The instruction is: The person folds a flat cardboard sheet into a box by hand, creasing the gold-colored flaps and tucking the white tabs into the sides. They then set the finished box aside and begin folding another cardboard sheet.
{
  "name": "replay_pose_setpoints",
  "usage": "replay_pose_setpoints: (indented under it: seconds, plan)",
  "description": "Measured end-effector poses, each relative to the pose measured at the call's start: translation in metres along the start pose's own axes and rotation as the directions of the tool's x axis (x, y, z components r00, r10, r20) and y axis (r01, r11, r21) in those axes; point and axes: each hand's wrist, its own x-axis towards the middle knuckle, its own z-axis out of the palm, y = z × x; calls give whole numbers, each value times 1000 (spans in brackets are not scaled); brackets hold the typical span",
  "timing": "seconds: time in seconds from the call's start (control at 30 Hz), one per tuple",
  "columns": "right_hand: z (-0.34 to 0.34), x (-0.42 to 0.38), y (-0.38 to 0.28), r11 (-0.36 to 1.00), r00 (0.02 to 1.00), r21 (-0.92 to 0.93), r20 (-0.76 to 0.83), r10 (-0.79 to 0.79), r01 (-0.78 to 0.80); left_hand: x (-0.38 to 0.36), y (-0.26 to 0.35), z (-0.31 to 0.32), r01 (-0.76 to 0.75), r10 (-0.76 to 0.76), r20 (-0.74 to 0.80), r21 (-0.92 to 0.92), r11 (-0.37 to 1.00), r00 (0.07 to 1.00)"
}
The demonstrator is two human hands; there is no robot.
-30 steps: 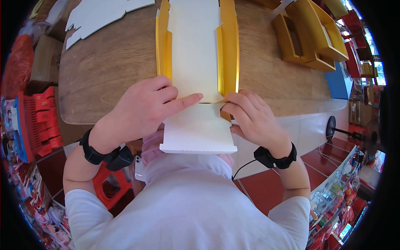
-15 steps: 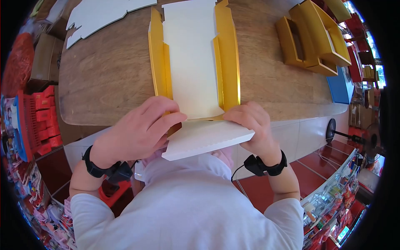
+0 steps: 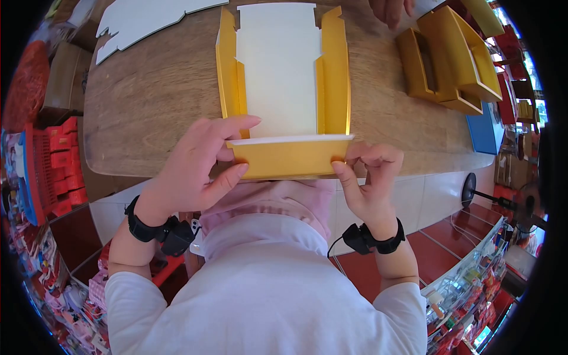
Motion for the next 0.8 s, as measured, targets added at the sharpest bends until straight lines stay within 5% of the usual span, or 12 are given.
replay_pose_setpoints:
  seconds: [0.03,0.1,0.2,0.43,0.53,0.57,0.63,0.8]
  plan:
    - [1,1,-3,1000,1000,0,0,1,-1,2,-1,-1,26,-26,5,-29,999,1000]
    - [0,6,-10,920,992,-378,94,-78,108,5,2,-4,42,-41,46,-11,999,998]
    - [2,12,-9,841,973,-489,114,-201,231,9,3,-6,31,-38,104,73,997,994]
    - [6,12,-22,779,987,-605,96,-131,162,16,20,2,100,-102,13,131,986,995]
    - [0,18,-12,588,913,-702,260,-313,401,13,21,10,79,-64,-58,300,951,996]
    - [-1,18,-13,587,914,-703,259,-313,401,15,24,8,77,-63,-58,300,951,996]
    - [-1,19,-17,552,901,-712,358,-246,434,19,31,3,-30,85,-65,591,806,994]
    - [-1,19,-20,486,883,-738,406,-236,469,7,40,16,-64,31,64,613,788,997]
